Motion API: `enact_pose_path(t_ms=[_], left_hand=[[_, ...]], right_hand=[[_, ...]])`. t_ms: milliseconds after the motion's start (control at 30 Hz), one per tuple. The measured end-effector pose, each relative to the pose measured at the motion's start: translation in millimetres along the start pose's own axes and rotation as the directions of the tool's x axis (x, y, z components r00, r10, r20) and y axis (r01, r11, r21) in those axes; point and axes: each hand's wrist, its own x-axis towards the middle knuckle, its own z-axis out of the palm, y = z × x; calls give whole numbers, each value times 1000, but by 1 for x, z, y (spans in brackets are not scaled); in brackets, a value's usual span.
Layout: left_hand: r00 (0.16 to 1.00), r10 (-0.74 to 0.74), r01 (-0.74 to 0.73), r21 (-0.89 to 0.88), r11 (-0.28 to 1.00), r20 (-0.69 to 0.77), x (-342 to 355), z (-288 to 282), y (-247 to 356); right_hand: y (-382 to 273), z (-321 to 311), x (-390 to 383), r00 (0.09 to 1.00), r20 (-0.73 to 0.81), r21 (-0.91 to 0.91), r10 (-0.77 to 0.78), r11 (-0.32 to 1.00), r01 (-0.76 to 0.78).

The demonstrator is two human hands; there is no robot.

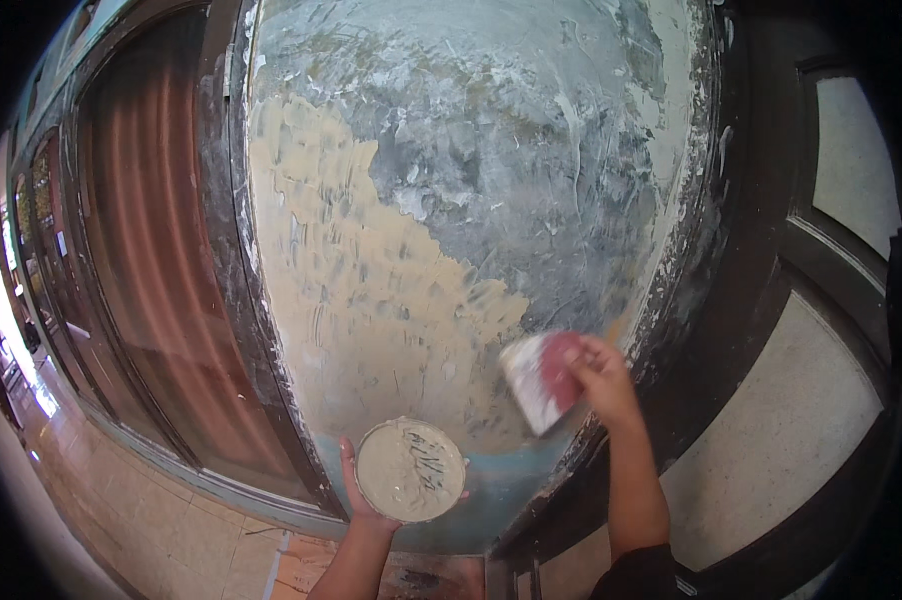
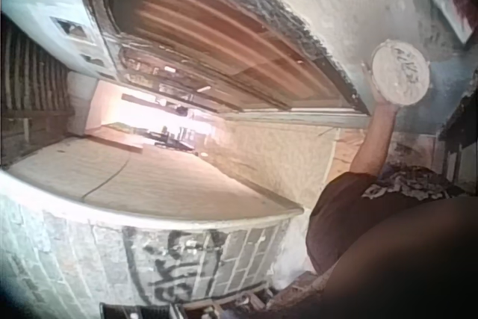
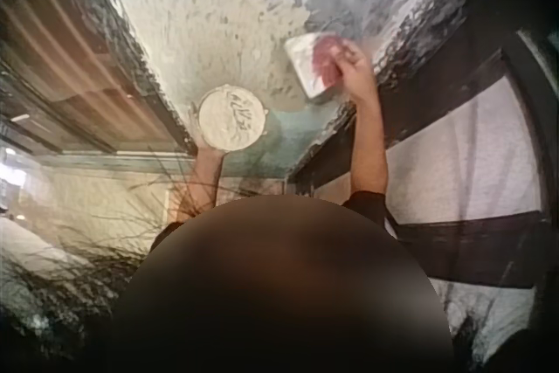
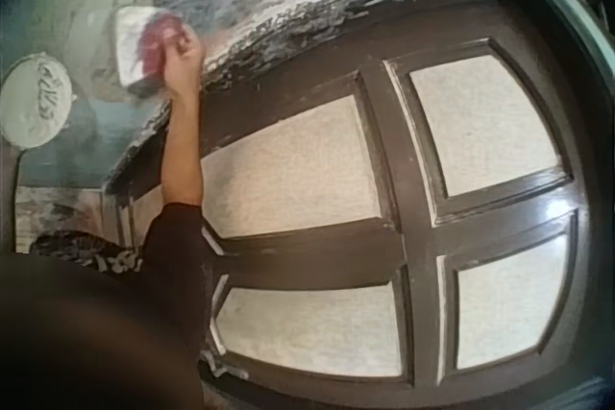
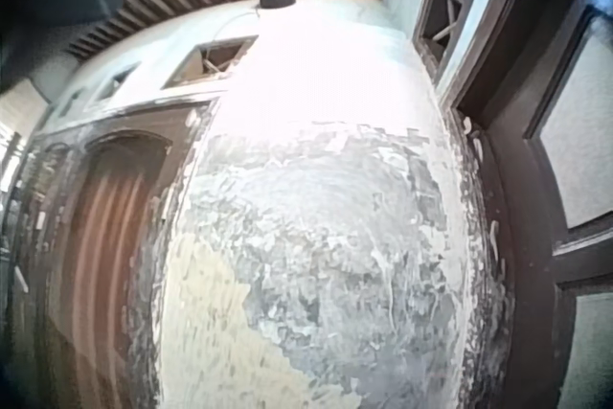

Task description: The person applies plaster mix from a container onto a damaged wall using a putty knife, smoothing out the surface.

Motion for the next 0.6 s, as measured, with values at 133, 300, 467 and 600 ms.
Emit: enact_pose_path(t_ms=[133,300,467,600], left_hand=[[996,-61,77,-267,961,70,2,12,-3],[994,-80,104,-475,874,70,-6,9,-2],[974,-79,103,-109,989,211,-16,3,0],[994,-110,107,-348,931,9,-24,3,5]], right_hand=[[53,31,-25,879,372,30,298,942,-333],[79,30,-32,845,349,-28,405,906,-422],[81,27,-44,888,208,-85,410,912,-401],[81,57,-64,883,255,-17,395,915,-404]])
